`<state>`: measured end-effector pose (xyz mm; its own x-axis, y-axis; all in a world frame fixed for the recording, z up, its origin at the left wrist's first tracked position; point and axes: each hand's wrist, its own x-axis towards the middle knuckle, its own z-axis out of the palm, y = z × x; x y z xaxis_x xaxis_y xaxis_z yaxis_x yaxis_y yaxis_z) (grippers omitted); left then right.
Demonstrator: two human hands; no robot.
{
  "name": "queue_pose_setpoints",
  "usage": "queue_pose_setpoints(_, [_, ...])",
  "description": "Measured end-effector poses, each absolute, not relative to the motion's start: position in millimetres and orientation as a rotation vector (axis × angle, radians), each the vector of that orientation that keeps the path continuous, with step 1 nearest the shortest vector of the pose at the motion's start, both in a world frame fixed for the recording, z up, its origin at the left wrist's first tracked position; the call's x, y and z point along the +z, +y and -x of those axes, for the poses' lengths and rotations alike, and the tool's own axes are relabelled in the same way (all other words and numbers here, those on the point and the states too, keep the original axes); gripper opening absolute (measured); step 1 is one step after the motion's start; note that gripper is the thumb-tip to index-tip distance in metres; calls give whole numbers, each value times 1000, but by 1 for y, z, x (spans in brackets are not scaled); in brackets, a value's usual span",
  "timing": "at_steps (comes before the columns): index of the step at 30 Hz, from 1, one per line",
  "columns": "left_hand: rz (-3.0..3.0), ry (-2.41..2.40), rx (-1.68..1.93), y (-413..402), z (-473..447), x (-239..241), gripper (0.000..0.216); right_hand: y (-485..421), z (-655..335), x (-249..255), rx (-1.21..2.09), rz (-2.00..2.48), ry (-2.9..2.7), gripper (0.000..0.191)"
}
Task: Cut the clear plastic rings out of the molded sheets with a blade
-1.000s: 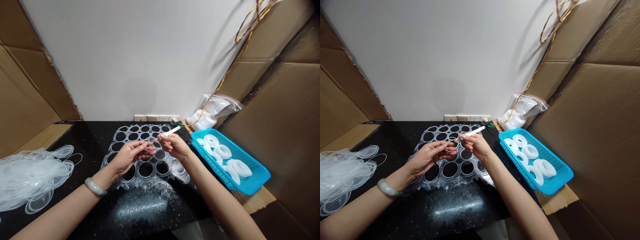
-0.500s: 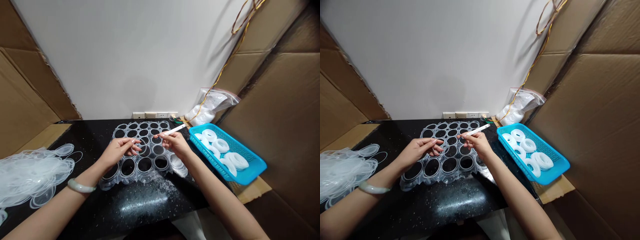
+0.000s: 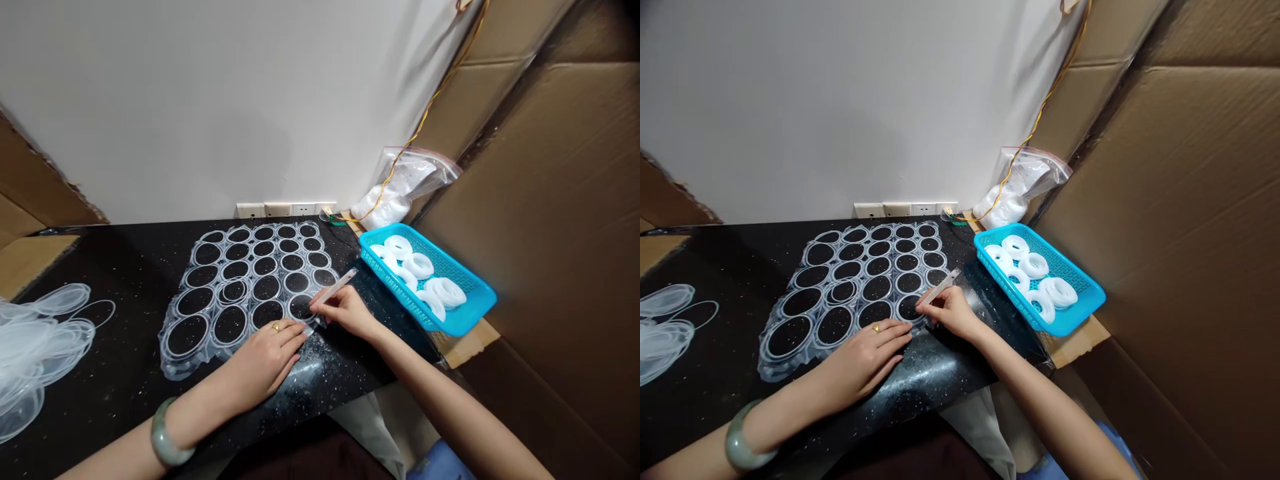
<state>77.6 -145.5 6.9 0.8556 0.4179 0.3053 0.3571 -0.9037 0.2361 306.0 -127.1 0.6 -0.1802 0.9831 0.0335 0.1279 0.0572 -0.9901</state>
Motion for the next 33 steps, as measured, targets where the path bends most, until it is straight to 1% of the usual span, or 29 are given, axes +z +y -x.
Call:
queue_pose_setpoints(9, [-2945, 616, 565, -151, -80, -4, 35, -131, -303, -8, 1202, 1203, -1564, 24])
queue_pose_setpoints(22, [-2823, 659, 603, -154, -79, -4, 36, -132, -302, -6, 988, 1162, -1769, 19])
queue_pose_setpoints(26, [-2777, 697, 596, -155, -80, -5, 37, -135, -302, -2, 868, 1118, -1891, 18])
queue_pose_setpoints(30, [-2720, 718, 549, -156, -80, -4, 36, -140, -302, 1, 727, 1069, -2049, 22])
queue_pose_setpoints(33, [-2697, 712, 536, -155, -80, -3, 36, -139, -302, 1, 577, 1116, -2176, 24])
